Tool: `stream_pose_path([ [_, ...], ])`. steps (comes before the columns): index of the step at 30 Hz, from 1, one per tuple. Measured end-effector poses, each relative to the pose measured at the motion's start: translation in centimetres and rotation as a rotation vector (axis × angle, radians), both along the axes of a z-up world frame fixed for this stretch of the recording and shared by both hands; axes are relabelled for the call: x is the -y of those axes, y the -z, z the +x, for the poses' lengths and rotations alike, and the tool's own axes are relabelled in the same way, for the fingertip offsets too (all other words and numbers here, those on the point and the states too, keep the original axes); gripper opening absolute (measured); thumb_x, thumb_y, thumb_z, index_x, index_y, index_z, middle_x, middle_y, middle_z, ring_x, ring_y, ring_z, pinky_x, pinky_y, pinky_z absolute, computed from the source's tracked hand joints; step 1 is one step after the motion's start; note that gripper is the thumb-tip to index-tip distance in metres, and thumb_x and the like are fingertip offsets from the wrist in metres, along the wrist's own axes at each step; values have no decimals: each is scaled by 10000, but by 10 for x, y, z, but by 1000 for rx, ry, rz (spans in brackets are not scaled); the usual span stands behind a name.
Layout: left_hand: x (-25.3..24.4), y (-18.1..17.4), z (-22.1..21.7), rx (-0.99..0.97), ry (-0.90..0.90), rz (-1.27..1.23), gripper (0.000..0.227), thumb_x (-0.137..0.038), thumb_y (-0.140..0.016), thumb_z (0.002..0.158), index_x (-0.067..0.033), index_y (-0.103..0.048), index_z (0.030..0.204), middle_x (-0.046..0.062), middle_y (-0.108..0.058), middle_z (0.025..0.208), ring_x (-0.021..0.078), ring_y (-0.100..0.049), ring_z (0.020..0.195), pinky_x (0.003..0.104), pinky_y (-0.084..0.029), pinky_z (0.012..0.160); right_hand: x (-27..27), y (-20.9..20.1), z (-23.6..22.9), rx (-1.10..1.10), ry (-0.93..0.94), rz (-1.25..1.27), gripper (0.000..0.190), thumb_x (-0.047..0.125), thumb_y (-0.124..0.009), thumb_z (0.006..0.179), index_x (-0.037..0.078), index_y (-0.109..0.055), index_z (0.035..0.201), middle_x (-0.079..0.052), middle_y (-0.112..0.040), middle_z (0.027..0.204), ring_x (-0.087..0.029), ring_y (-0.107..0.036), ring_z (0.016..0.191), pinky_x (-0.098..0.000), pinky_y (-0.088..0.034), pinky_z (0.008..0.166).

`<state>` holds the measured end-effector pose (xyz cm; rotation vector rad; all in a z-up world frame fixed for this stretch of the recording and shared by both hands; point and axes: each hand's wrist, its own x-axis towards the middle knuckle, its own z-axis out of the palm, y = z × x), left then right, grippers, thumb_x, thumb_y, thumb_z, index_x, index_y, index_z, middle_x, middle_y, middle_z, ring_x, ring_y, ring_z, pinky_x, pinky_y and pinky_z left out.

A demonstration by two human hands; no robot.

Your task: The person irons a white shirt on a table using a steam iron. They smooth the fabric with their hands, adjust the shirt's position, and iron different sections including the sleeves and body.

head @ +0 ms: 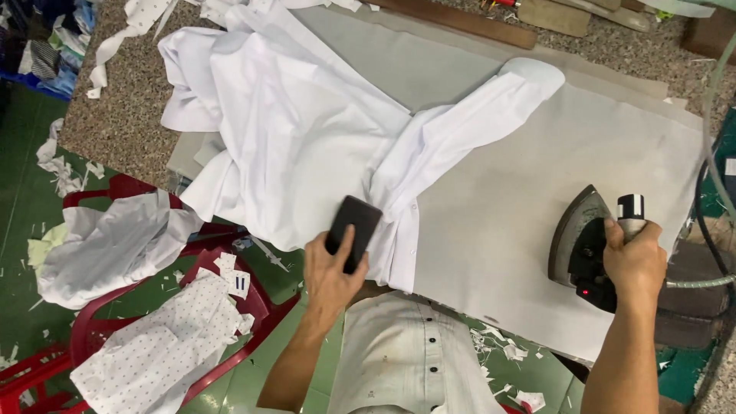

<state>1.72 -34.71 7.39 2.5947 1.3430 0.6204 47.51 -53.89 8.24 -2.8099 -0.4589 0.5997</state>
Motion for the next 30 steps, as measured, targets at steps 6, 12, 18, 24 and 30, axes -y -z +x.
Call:
stream_pose_path([
  [6,-21,22,8,-188,-154,124,547,-451,-706,897,-206,-652,1383,193,-538,1028,308,-498,823,395,-489,591,4,-1,-3,21,-20,61,599,486,-530,1171,-81,-451,1348,-444,-597,1107,-658,-547,981,-724,-439,715],
  [12,-59,19,36,-121,-174,190,540,-416,-740,853,-170,-690,1331,144,-486,915,310,-498,809,397,-500,606,2,-4,-4,25,-22,48,632,514,-533,1169,-93,-457,1324,-446,-607,1101,-657,-569,958,-722,-454,709],
  [18,-116,30,55,-53,-155,231,579,-410,-772,856,-135,-694,1359,132,-453,897,321,-475,841,426,-500,654,7,18,7,21,-31,-6,595,506,-478,1135,-74,-432,1259,-452,-630,1044,-673,-579,937,-702,-434,758],
  [24,-37,-8,180,14,325,-129,640,-432,-768,775,-236,-658,1374,140,-514,961,387,-560,919,499,-492,761,1,11,-1,-72,19,-69,609,528,-471,1098,-11,-427,1378,-409,-663,1127,-595,-638,1100,-650,-518,898],
  [30,24,81,301,-145,609,-176,608,-329,-758,815,-148,-632,1382,203,-539,1059,326,-530,996,413,-475,810,9,-15,-55,-119,87,-70,566,469,-462,1079,-2,-432,1391,-397,-678,1135,-567,-647,1121,-639,-508,937],
])
